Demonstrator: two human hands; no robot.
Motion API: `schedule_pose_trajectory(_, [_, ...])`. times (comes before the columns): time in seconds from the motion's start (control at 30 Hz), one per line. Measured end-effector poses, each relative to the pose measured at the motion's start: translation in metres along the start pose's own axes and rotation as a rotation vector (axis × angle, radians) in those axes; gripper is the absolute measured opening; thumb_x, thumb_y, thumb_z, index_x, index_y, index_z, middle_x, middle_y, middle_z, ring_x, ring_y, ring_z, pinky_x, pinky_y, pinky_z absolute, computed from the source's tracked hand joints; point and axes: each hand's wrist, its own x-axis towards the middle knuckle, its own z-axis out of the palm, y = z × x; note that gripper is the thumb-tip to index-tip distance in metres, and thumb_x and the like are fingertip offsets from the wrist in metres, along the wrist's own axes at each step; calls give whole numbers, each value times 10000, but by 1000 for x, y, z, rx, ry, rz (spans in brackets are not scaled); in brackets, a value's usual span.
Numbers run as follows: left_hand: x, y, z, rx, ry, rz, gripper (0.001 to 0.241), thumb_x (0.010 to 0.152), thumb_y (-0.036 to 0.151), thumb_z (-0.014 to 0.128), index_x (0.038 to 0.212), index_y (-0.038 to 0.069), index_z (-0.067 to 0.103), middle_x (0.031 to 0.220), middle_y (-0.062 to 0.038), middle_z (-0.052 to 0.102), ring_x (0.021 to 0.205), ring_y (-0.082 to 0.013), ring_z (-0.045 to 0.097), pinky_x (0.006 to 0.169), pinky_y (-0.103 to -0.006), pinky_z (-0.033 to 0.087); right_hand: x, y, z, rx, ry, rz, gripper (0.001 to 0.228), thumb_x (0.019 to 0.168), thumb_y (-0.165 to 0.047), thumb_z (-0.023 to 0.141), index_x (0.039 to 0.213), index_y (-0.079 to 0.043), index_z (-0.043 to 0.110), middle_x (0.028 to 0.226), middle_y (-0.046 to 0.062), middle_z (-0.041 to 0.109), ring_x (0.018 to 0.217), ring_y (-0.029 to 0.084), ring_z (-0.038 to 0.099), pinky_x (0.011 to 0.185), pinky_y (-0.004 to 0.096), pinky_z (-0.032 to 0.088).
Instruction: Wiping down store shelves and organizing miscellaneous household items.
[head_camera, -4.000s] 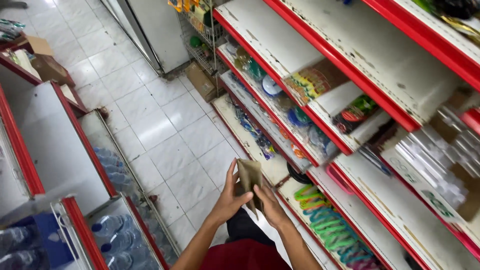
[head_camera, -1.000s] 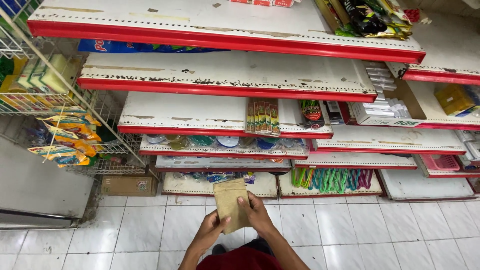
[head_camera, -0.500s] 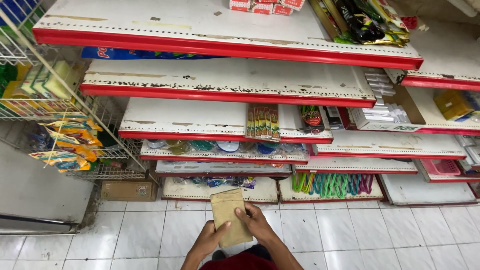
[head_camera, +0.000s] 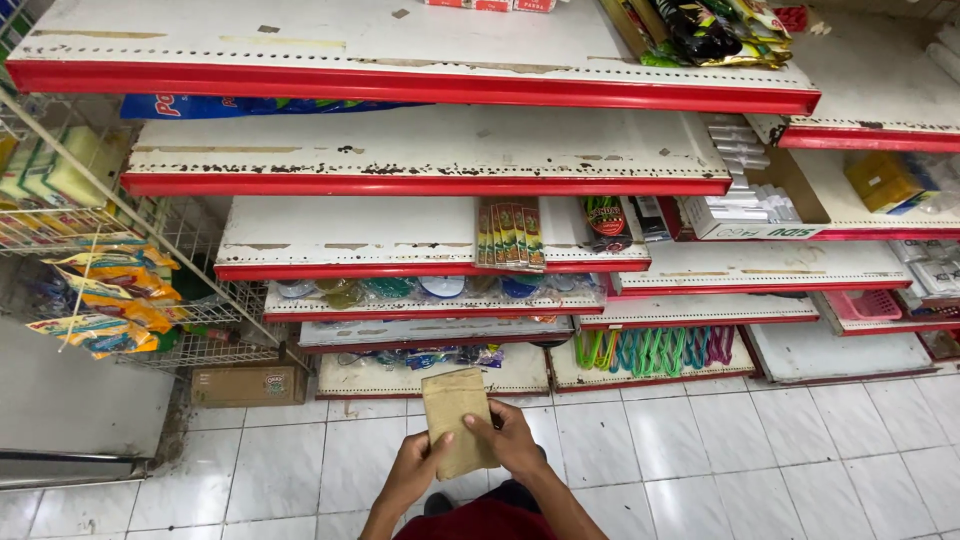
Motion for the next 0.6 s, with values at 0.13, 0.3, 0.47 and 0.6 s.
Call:
schedule_pose_trajectory(0.13, [-5,3,-8,-140,-118,-21,268,1014,159,598,888,-39,728,716,-54,617,632,-107,473,601,-263,410,-2,-7,-3,-112,74,106,271,889,-157,765,1105,4,793,885,117,795,696,155,681,663,284,599])
schedule_pose_trajectory(0.3, [-9,9,-10,-213,-168,-68,257,981,54,613,1124,-101,761,889,-113,764,700,-97,573,647,-226,469,2,-1,-4,40,79,83,263,855,-24,792,1107,50,764,881,145,771,681,154,649,614,259,559])
schedule_pose_trajectory(0.47, [-9,13,-5,-241,-150,-15,229,966,36,630,1086,-107,763,908,-135,790,700,-109,611,653,-232,504,3,-9,-5,39,92,73,285,845,-43,788,1106,71,785,923,163,799,691,161,661,619,258,562])
schedule_pose_trajectory(0.6, [-4,14,5,-235,-121,4,212,969,54,651,1034,-110,769,818,-92,739,636,-80,525,585,-220,435,3,-23,-11,-16,71,119,239,861,-93,791,1050,53,784,877,148,778,644,158,645,568,257,555])
